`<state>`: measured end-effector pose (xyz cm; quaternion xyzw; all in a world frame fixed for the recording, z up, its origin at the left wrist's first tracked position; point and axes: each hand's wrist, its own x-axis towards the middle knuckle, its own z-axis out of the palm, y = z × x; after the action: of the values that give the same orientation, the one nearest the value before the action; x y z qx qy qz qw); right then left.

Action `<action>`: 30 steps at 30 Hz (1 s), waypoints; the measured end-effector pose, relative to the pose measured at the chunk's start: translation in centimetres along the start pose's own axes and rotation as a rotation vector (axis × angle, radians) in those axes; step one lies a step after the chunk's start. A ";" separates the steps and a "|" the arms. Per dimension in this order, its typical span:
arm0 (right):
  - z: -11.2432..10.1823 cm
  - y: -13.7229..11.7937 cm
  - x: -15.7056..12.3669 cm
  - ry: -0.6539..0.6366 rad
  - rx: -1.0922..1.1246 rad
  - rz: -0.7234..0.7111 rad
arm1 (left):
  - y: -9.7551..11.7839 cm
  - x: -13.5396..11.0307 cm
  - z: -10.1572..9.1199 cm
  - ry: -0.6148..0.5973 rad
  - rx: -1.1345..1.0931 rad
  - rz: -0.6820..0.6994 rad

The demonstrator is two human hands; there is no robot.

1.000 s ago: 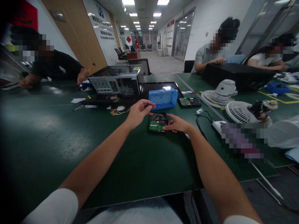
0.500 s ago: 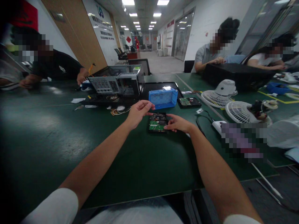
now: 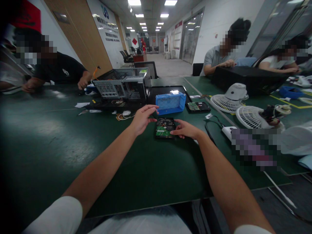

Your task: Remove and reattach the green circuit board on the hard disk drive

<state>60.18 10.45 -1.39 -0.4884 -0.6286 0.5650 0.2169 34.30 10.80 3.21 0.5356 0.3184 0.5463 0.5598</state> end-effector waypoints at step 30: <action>0.0 0.1 0.2 0.004 -0.050 0.000 | 0.2 -0.4 0.4 -0.076 -0.121 -0.128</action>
<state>60.12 10.62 -1.58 -0.4945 -0.6421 0.5483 0.2061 34.56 10.31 3.45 0.4997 0.2967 0.5069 0.6366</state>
